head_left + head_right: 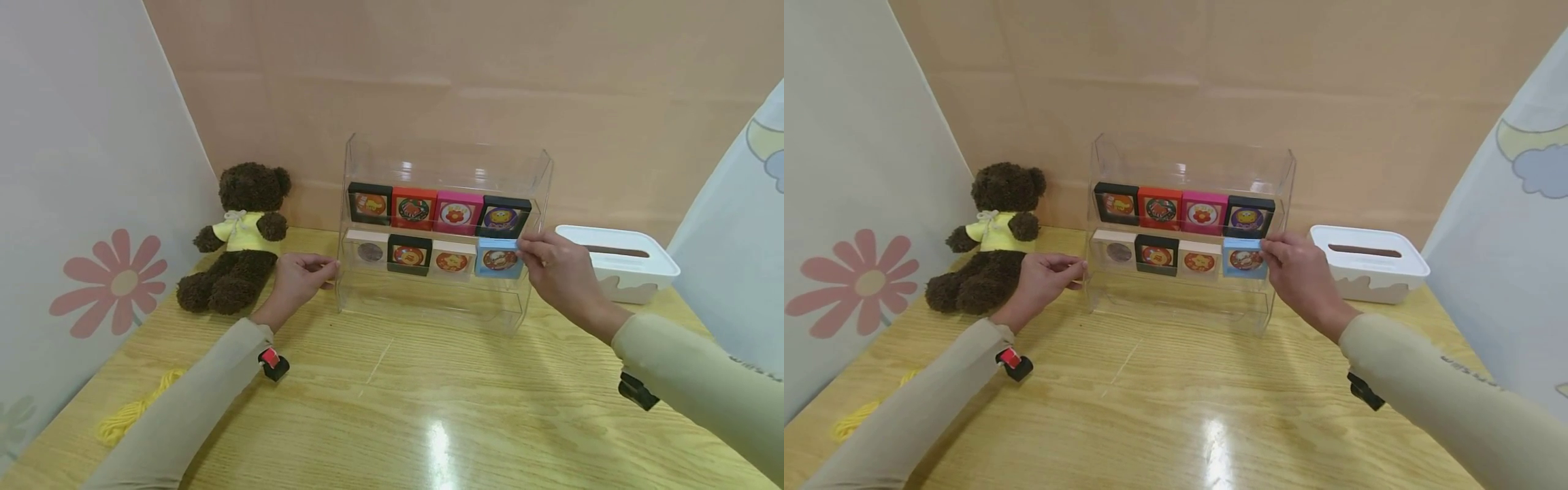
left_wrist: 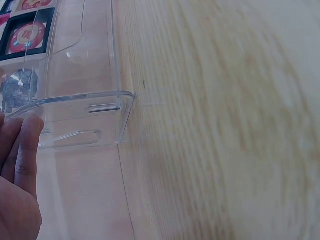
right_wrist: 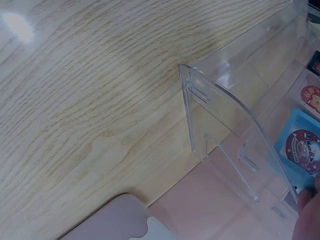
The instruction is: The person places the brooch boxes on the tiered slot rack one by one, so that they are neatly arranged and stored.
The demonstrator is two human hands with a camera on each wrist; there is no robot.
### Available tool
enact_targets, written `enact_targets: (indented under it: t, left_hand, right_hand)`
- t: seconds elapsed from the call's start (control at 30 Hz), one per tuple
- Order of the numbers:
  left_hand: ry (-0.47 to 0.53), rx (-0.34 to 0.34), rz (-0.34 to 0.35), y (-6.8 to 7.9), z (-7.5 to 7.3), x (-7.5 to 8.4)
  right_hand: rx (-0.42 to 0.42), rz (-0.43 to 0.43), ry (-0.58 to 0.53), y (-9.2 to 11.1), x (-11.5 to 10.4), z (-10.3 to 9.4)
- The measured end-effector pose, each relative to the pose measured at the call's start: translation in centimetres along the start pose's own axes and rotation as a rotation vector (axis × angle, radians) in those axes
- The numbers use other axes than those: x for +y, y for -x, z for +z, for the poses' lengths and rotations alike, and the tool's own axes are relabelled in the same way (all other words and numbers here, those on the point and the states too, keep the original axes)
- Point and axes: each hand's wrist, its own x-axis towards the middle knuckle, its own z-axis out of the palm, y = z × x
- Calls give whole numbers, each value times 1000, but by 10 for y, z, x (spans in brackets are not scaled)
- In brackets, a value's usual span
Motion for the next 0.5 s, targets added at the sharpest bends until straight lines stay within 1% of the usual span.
enact_targets:
  t: [0.2,0.33,0.5]
  left_hand:
    - [-7,7,19,-1,0,-2]
    - [-6,6,28,-2,0,-2]
    - [3,1,17,-1,-1,-2]
  right_hand:
    - [-88,25,24,1,-4,0]
    - [-120,22,35,-1,-6,0]
    - [-166,20,44,-4,-8,0]
